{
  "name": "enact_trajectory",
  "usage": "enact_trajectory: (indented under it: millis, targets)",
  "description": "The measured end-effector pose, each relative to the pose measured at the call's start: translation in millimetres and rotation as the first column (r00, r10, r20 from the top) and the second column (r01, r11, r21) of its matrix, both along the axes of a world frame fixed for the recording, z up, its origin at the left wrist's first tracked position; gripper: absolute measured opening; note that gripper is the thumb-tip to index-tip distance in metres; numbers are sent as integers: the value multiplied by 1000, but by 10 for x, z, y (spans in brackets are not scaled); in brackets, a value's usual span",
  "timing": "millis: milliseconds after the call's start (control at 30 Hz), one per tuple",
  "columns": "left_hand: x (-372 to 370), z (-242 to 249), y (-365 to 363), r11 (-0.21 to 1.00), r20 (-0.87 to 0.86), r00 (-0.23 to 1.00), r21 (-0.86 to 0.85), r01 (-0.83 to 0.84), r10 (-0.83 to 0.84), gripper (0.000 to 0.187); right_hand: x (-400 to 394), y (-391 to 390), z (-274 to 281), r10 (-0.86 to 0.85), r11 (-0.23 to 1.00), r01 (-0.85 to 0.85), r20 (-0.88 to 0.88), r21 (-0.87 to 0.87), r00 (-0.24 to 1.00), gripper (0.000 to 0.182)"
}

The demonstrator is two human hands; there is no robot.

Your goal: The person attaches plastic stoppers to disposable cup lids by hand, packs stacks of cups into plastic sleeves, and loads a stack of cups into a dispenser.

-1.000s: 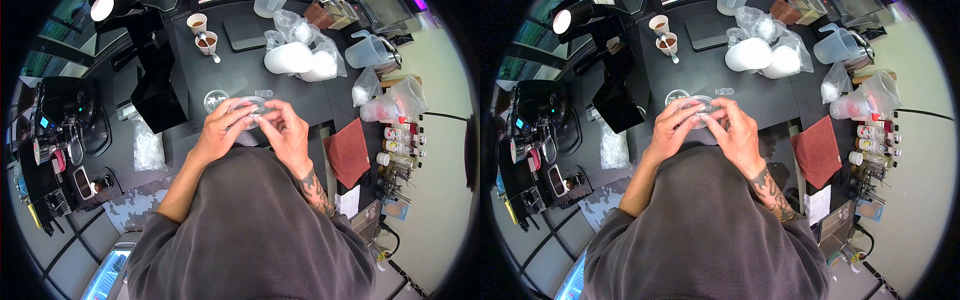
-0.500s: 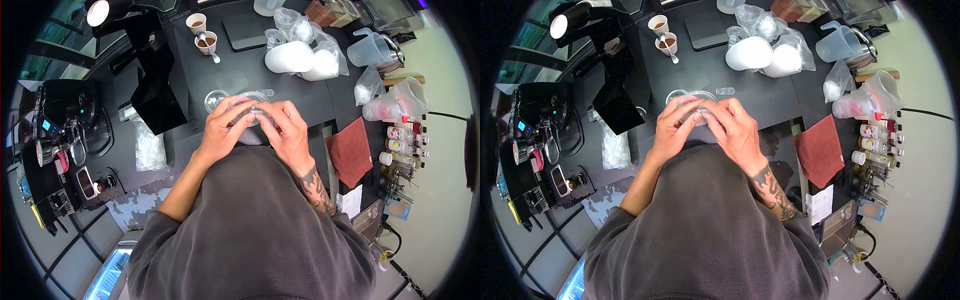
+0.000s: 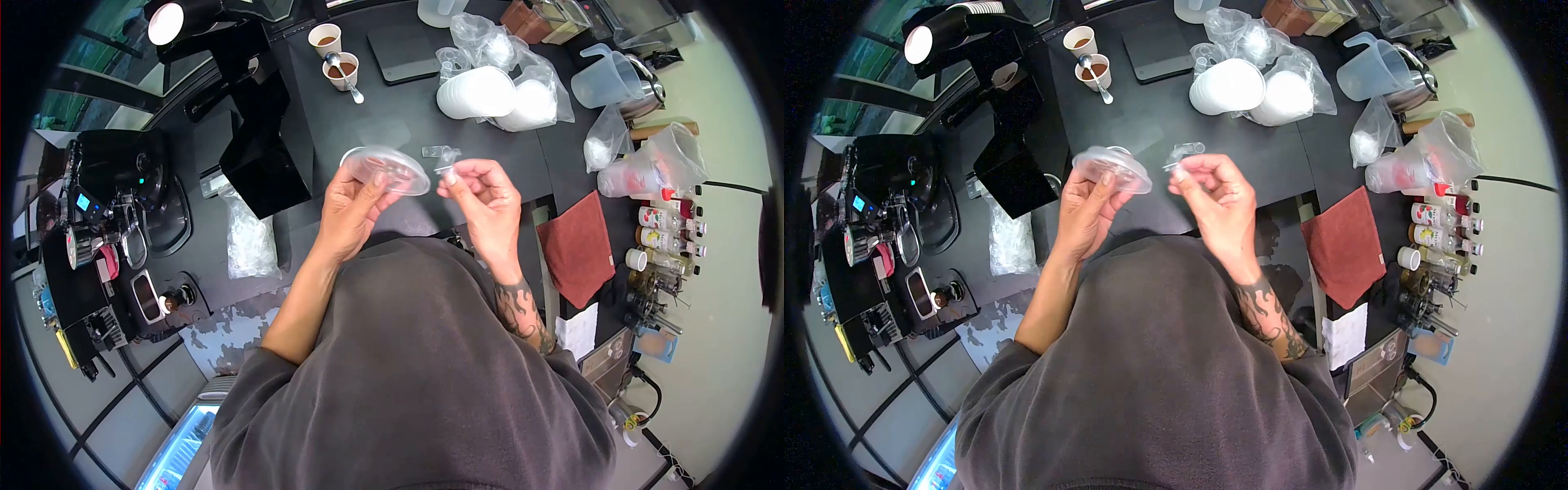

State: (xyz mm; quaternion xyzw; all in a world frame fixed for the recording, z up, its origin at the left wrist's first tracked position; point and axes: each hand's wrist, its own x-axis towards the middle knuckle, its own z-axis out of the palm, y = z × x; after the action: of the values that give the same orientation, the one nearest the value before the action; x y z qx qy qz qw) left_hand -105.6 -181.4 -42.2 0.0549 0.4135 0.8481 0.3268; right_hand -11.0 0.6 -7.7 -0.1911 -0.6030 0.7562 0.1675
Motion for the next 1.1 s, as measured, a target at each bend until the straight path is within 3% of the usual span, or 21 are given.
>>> enact_trajectory:
  millis: [200, 300, 400, 433, 533, 567, 667, 767, 867, 967, 1100]
  targets:
    - [-51, 19, 33, 967, -63, 994, 233, 105, -93, 42, -56, -138, 267, 109, 992, -114, -100, -46, 989, 19]
    - [-61, 97, 47, 1000, -230, 973, 0, 14, -13, 52, -44, -136, 329, 140, 983, -124, -116, 138, 983, 20]
    - [-11, 181, 116, 972, -485, 871, -155, -178, 82, 62, -47, -195, 401, 168, 925, -143, -41, 353, 985, 21]
    - [-12, 172, 91, 954, -521, 853, -248, -170, 17, 68, -84, -233, 380, 127, 882, -63, -106, 467, 986, 19]
    - [56, 341, 187, 990, -268, 962, -112, -88, 55, 66, -131, -238, 328, 86, 800, 2, -118, 600, 989, 20]
    - [69, 335, 198, 997, -170, 985, -59, -43, 33, 61, -148, -249, 305, 64, 824, 13, -115, 567, 991, 20]
    - [82, 304, 190, 999, -154, 988, 28, 17, -12, 64, -191, -246, 284, 15, 849, 45, -109, 526, 994, 21]
    - [72, 331, 190, 980, 6, 999, 197, 35, -37, 81, -217, -228, 307, 18, 814, 50, -111, 579, 994, 21]
    - [47, 332, 202, 993, -55, 997, 95, 66, -61, 92, -241, -217, 282, 24, 806, 43, -104, 591, 994, 21]
    - [3, 365, 191, 985, 22, 994, 138, 106, -110, 95, -251, -207, 254, 14, 815, 48, -102, 577, 995, 22]
    - [-46, 268, 179, 994, -39, 994, 33, 107, -105, 96, -259, -206, 267, -13, 821, 79, -121, 566, 993, 24]
